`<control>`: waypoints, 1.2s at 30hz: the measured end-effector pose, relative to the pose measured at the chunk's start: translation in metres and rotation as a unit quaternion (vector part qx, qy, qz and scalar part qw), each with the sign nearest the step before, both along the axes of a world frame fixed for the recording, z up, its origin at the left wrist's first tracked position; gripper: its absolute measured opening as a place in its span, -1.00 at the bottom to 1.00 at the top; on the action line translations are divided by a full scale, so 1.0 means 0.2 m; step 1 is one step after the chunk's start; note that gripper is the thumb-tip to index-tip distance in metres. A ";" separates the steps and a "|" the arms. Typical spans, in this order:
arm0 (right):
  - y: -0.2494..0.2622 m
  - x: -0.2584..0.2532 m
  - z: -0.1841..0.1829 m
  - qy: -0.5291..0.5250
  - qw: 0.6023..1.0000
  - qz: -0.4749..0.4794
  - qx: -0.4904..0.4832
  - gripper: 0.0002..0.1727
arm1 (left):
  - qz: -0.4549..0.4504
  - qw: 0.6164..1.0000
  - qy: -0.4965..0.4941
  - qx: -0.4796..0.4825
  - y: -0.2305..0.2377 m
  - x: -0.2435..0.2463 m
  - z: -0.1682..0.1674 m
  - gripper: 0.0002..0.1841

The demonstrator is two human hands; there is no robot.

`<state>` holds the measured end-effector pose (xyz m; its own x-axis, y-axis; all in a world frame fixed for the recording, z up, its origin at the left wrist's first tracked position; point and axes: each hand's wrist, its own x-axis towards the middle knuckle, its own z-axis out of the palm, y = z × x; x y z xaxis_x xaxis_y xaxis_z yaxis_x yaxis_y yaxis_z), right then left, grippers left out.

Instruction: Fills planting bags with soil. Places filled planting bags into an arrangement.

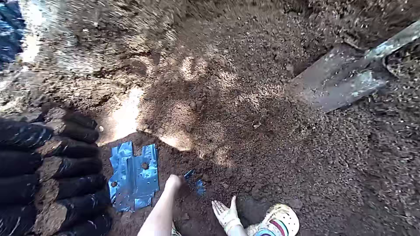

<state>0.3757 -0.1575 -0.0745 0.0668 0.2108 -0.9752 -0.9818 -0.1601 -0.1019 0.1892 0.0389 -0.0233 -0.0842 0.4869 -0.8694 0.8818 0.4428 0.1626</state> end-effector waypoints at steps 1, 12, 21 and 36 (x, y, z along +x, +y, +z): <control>0.01 -0.02 -0.02 0.006 0.999 -0.044 -0.006 0.15 | 0.079 0.997 -0.021 -0.001 -0.05 0.02 -0.10 -0.40; 0.83 0.48 0.25 -0.056 0.973 -0.118 0.189 -0.06 | 0.396 0.914 -0.091 0.013 -0.15 0.27 -0.14 -0.62; 0.71 0.62 0.60 -0.185 0.961 0.154 0.136 -0.17 | 0.132 0.906 -0.255 0.310 -0.04 0.49 0.37 -0.75; 0.55 0.44 0.96 -0.338 0.799 0.346 0.356 -0.60 | -0.011 0.852 -0.413 0.321 -0.27 0.51 0.81 -0.62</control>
<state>0.4638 -0.0482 0.1182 0.1557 0.9112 -0.3815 -0.3650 -0.3058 -0.8794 0.2917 -0.0149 0.1389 0.4433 0.8778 -0.1818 0.3566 0.0134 0.9342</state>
